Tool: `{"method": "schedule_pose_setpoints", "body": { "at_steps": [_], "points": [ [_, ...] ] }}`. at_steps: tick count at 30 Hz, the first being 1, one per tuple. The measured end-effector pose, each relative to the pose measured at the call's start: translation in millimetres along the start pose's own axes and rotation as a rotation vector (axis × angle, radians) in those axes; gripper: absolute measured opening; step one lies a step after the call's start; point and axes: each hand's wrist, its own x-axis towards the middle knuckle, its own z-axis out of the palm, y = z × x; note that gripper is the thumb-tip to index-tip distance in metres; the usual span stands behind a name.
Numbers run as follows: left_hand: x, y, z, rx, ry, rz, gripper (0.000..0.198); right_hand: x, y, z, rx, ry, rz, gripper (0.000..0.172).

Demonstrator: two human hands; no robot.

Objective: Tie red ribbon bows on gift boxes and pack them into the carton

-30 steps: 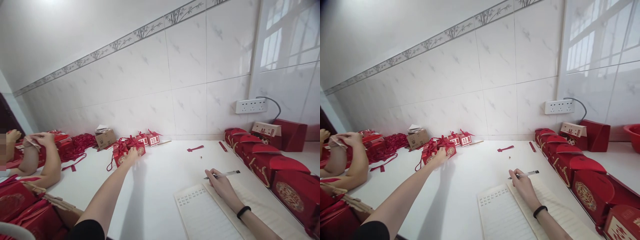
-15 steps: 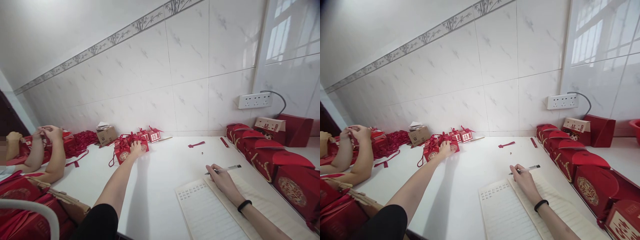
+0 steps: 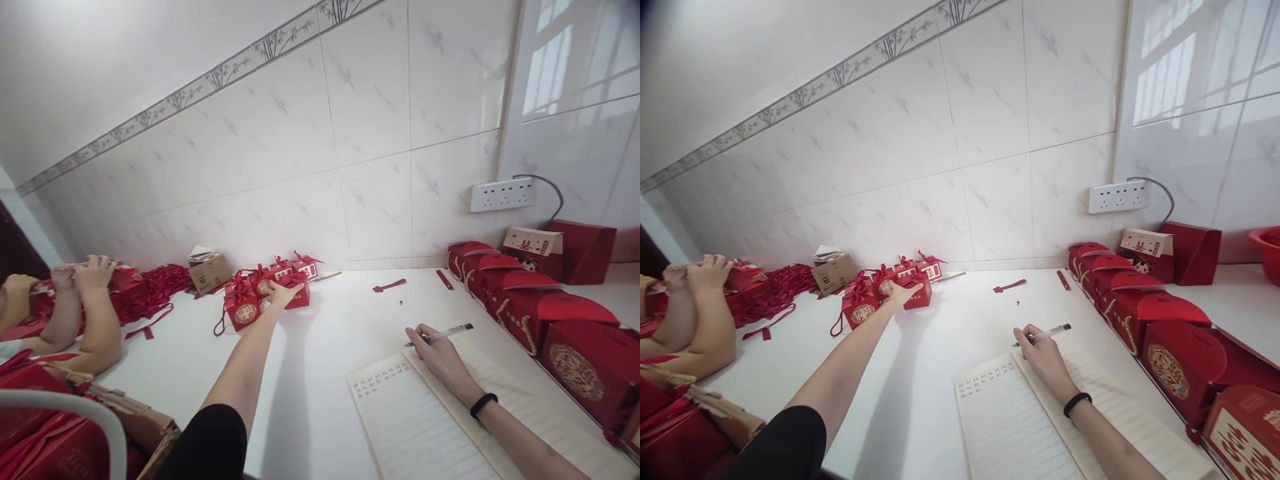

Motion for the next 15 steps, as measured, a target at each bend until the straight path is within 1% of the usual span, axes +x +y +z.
{"method": "schedule_pose_setpoints", "body": {
  "at_steps": [2, 5, 8, 11, 13, 15],
  "points": [
    [-1.8, 8.7, 6.5, -0.021, 0.030, -0.118, 0.105, 1.4, 1.5, 0.7, 0.002, 0.002, 0.000, 0.040],
    [-2.6, 20.9, 9.3, -0.023, 0.062, -0.206, 0.107, 1.8, 2.7, 1.8, -0.004, 0.000, 0.012, 0.039],
    [-2.5, 34.2, 9.9, -0.011, 0.072, -0.224, 0.111, 1.7, 3.6, 3.4, -0.006, -0.003, 0.007, 0.039],
    [-2.9, 46.8, 12.4, -0.008, 0.098, -0.206, 0.108, 1.9, 4.2, 4.0, 0.001, -0.001, -0.001, 0.039],
    [-3.0, 51.8, 12.9, -0.023, 0.109, -0.208, 0.104, 1.4, 3.2, 3.3, 0.009, 0.005, -0.016, 0.038],
    [-2.4, 52.3, 10.2, -0.055, 0.099, -0.194, 0.100, 0.0, 1.0, 1.9, 0.014, 0.008, -0.035, 0.038]
  ]
}}
